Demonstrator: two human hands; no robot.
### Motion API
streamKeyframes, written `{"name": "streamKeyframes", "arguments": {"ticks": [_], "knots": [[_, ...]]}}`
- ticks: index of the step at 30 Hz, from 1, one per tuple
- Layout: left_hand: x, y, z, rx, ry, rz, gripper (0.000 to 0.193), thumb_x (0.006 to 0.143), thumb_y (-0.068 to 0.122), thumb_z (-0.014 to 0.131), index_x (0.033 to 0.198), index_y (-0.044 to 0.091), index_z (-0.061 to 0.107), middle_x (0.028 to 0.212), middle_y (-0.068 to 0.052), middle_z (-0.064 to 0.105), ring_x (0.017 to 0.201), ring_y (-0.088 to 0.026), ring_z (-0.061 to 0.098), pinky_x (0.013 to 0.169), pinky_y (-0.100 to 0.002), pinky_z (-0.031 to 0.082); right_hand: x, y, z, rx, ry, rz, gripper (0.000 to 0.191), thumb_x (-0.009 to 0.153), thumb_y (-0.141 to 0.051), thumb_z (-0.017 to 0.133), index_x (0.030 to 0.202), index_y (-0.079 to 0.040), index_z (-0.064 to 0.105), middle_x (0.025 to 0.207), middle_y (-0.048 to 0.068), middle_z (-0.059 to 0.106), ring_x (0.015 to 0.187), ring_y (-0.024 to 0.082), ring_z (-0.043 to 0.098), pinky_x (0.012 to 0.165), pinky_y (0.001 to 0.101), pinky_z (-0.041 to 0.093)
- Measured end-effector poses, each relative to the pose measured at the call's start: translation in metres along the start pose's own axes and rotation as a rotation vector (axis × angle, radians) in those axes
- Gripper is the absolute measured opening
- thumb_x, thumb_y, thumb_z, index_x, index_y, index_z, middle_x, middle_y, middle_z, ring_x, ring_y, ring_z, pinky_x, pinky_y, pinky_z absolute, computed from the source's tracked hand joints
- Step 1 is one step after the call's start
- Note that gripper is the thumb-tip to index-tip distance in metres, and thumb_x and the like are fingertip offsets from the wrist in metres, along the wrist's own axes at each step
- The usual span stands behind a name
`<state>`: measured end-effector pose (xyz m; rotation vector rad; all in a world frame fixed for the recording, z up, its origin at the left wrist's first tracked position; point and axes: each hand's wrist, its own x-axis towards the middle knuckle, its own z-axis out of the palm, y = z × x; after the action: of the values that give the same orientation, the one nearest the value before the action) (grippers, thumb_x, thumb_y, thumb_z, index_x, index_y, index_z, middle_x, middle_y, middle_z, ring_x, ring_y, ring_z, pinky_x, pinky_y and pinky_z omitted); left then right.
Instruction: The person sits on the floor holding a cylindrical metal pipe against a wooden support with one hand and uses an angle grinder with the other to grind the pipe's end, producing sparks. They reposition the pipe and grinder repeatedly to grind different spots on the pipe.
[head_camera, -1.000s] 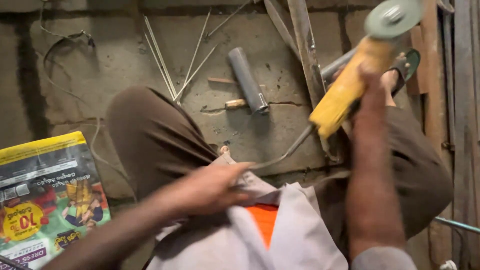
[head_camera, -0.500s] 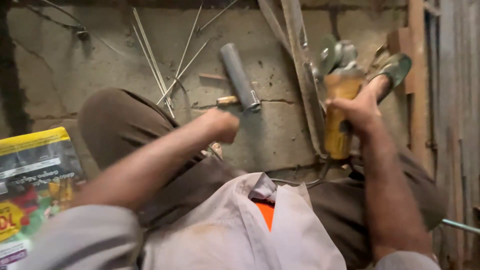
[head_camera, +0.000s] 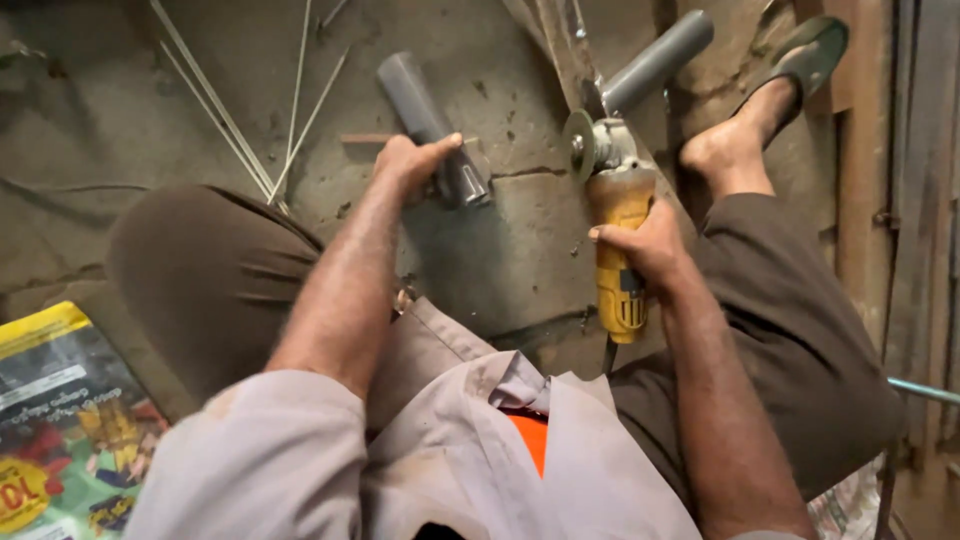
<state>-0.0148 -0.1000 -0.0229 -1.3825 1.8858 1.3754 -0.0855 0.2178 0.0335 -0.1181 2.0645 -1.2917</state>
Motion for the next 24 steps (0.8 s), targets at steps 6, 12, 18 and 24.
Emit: {"name": "streamKeyframes", "arguments": {"ticks": [6,12,18,24], "knots": [[0.016,-0.012,0.003,-0.316,-0.136,-0.022,0.075,0.07,0.046,0.084,0.118,-0.007,0.063,0.116,-0.02,0.07,0.097,-0.032,0.072,0.076,-0.052,0.063,-0.001,0.014,-0.003,-0.024,-0.045,0.017,0.05,0.074,-0.012,0.087,0.116,-0.002,0.063,0.097,0.004,0.068,0.081,0.015,0.065,0.073,0.0333,0.057],[0.015,-0.024,0.021,-0.549,-0.23,0.042,0.074,0.075,0.045,0.081,0.124,-0.007,0.061,0.121,-0.024,0.068,0.103,-0.037,0.071,0.08,-0.053,0.06,-0.001,0.014,-0.001,0.04,-0.051,0.056,0.056,0.07,-0.011,0.086,0.119,-0.003,0.058,0.098,0.004,0.067,0.082,0.015,0.065,0.073,0.0333,0.058],[0.007,-0.022,0.016,-0.525,-0.222,0.002,0.078,0.074,0.042,0.082,0.129,-0.005,0.054,0.125,-0.025,0.064,0.109,-0.04,0.068,0.082,-0.056,0.057,-0.006,0.021,-0.011,-0.116,-0.109,0.032,0.06,0.07,-0.011,0.086,0.122,-0.004,0.058,0.104,0.005,0.068,0.091,0.015,0.065,0.079,0.0331,0.057],[0.01,0.003,0.017,-0.589,-0.075,0.005,0.07,0.067,0.037,0.087,0.119,-0.005,0.065,0.113,-0.019,0.075,0.1,-0.032,0.076,0.084,-0.047,0.062,-0.001,0.014,-0.018,-0.333,-0.257,0.062,0.063,0.067,-0.008,0.085,0.124,-0.003,0.059,0.106,0.006,0.068,0.093,0.015,0.064,0.081,0.0334,0.056]]}}
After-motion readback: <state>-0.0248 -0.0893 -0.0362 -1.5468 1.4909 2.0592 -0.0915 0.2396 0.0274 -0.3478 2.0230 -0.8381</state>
